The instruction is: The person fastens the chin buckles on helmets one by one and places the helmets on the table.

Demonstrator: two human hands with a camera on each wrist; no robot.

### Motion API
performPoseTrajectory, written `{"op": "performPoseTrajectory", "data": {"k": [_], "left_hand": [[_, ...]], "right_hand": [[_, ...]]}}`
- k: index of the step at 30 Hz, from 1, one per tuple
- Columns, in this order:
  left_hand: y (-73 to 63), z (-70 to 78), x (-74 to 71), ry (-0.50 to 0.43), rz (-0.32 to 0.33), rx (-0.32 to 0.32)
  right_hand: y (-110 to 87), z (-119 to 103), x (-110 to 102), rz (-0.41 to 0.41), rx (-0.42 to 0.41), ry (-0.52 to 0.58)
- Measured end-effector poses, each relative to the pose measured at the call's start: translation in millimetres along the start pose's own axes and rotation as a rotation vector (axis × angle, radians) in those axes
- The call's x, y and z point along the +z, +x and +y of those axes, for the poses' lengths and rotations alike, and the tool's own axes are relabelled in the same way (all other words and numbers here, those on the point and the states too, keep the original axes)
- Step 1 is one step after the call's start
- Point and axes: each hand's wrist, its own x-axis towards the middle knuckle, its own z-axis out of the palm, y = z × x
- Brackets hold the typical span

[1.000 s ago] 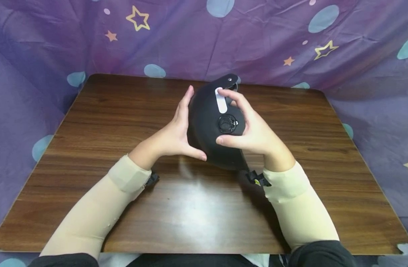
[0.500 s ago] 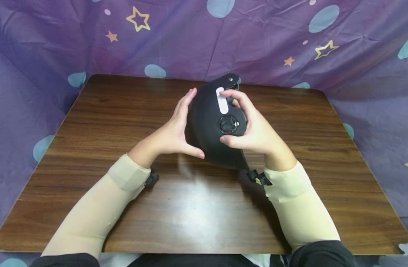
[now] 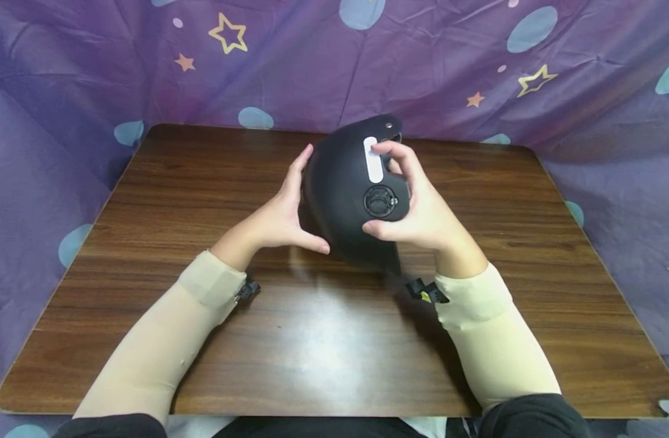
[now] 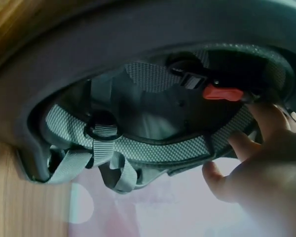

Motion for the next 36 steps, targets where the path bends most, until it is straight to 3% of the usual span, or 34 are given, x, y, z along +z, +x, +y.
{"op": "performPoseTrajectory", "data": {"k": [12, 17, 27, 32, 36], "left_hand": [[0.3, -6.5, -4.1, -0.049, -0.013, -0.037], [0.0, -8.4, -5.9, -0.082, -0.031, -0.068], [-1.9, -9.5, -7.6, -0.213, -0.066, -0.172], [-2.3, -10.3, -8.9, -0.218, -0.06, -0.184], [-1.9, -11.2, -9.0, -0.198, -0.057, -0.179]], "right_hand": [[2.3, 8.6, -3.8, -0.022, -0.052, 0.185], [3.2, 16.6, -9.0, 0.013, -0.085, 0.221], [5.1, 32.6, -14.8, 0.085, -0.142, 0.507], [4.5, 38.2, -14.6, 0.165, -0.137, 0.57], [4.4, 42.7, -16.0, 0.18, -0.13, 0.634]]}}
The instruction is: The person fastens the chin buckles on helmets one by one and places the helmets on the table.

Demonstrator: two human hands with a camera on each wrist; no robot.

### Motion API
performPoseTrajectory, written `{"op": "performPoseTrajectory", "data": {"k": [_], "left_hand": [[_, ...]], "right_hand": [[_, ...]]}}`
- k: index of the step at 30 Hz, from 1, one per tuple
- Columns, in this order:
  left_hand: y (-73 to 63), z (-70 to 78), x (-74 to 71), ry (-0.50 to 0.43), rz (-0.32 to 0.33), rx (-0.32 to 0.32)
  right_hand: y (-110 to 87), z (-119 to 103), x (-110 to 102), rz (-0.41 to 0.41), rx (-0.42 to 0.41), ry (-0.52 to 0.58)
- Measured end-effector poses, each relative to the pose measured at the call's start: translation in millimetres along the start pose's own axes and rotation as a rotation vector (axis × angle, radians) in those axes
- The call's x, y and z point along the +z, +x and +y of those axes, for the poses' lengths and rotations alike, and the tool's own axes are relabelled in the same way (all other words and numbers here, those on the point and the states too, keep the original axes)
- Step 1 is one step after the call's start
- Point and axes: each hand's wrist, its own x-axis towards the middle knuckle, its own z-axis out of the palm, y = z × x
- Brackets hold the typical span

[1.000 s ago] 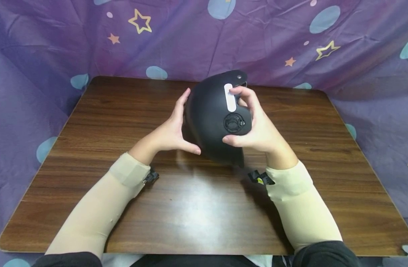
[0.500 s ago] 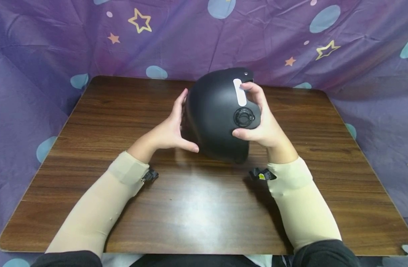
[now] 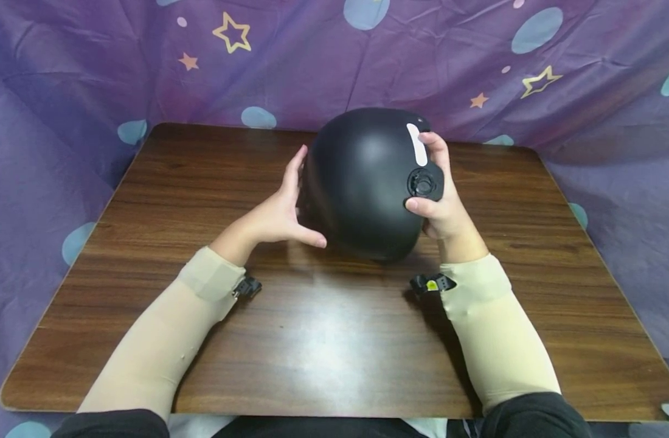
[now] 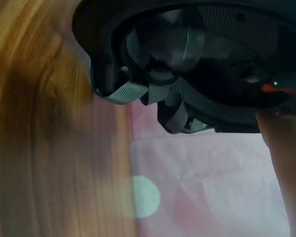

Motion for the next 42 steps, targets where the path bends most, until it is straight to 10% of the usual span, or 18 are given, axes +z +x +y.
{"op": "performPoseTrajectory", "data": {"k": [10, 33, 42], "left_hand": [[-0.4, -2.3, -4.5, 0.142, 0.039, -0.03], [0.7, -17.0, -11.0, 0.302, 0.02, -0.154], [1.0, -18.4, -9.8, 0.306, 0.029, -0.213]], "right_hand": [[-3.3, 3.8, -7.9, -0.036, 0.061, 0.125], [4.5, -41.9, 15.7, -0.227, -0.192, -0.949], [4.4, -64.7, 33.0, -0.263, -0.043, -1.028]]}}
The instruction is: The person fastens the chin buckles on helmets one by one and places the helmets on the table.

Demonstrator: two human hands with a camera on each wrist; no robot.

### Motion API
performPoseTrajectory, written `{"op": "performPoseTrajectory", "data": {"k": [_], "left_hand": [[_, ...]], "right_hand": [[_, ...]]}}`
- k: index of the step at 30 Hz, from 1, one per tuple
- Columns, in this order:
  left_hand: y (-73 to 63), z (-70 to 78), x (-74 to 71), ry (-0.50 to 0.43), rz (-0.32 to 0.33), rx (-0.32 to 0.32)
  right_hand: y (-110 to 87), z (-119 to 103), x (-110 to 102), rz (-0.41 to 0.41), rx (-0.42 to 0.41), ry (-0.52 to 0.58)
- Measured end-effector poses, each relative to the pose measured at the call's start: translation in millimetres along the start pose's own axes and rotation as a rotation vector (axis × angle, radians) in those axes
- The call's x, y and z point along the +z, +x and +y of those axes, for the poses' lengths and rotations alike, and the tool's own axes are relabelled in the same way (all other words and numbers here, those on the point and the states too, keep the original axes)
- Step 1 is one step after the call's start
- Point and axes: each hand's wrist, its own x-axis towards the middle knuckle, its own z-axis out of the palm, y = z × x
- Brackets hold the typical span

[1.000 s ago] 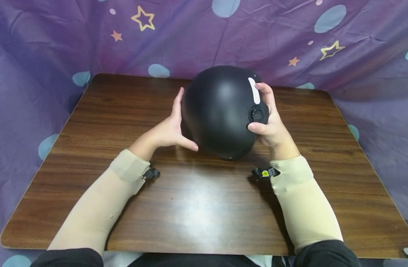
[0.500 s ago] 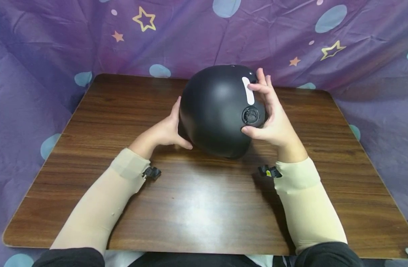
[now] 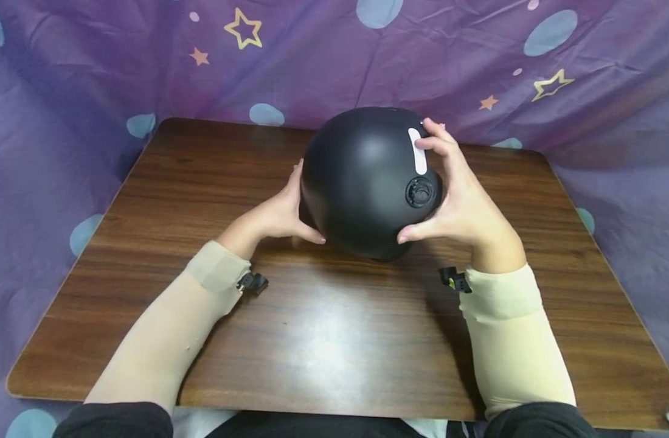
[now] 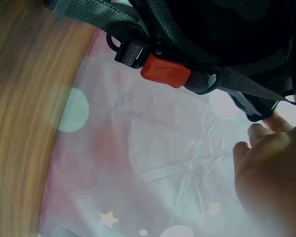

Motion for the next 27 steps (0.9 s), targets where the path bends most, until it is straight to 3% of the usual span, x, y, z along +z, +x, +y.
{"op": "performPoseTrajectory", "data": {"k": [6, 9, 14, 19, 27], "left_hand": [[3.1, 3.9, 2.7, -0.033, 0.091, 0.114], [1.9, 4.2, 3.1, -0.057, 0.092, 0.155], [0.0, 5.5, 2.7, -0.109, 0.064, 0.187], [-1.6, 8.5, 0.8, -0.101, 0.064, 0.204], [-1.9, 10.4, -1.2, -0.082, 0.072, 0.221]], "right_hand": [[-1.3, 14.1, -8.0, -0.055, 0.045, -0.047], [-4.8, 30.1, -13.9, -0.088, 0.082, -0.104], [-10.6, 43.9, -19.5, -0.154, 0.114, -0.13], [-12.0, 47.7, -20.4, -0.186, 0.142, -0.178], [-12.4, 55.8, -17.6, -0.204, 0.175, -0.11]]}}
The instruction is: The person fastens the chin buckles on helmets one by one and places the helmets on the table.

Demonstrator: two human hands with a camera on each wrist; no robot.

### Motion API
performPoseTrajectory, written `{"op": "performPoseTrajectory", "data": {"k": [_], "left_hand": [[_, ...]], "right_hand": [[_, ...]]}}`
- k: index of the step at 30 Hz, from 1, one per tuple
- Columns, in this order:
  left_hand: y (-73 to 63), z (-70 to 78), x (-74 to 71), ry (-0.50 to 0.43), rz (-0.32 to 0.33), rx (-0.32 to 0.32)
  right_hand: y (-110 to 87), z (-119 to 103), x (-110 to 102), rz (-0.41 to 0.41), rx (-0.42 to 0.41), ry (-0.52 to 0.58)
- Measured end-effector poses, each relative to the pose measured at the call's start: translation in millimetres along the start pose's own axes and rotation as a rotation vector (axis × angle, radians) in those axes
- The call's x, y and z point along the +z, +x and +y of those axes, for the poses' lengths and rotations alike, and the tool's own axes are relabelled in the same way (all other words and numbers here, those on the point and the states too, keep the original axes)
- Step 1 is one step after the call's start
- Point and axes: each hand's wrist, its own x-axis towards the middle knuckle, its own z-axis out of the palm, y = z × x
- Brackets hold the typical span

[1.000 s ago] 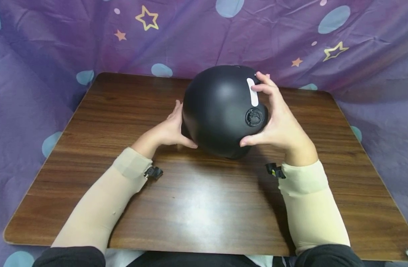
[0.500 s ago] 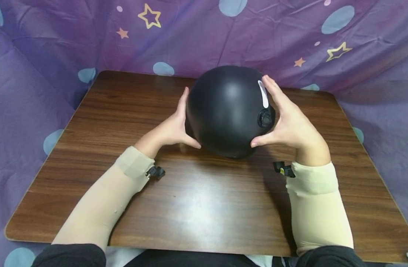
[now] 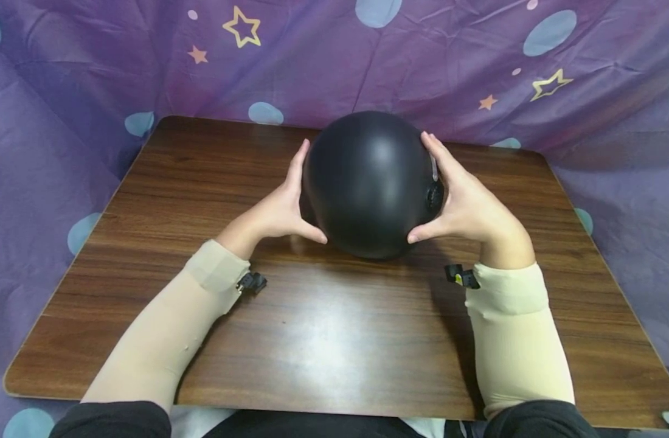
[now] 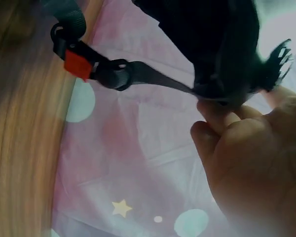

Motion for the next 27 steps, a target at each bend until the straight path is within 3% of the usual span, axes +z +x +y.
{"op": "performPoseTrajectory", "data": {"k": [7, 18, 27], "left_hand": [[-0.5, 2.7, 1.3, 0.005, -0.008, -0.028], [0.2, 6.6, 2.9, -0.002, -0.022, -0.036], [-3.1, 10.3, 2.7, 0.043, -0.043, -0.096]], "right_hand": [[0.8, 1.3, 4.8, -0.042, 0.08, 0.083], [-1.9, 3.8, 9.0, -0.131, 0.258, 0.084], [-1.3, 8.1, 14.8, -0.209, 0.323, 0.084]]}}
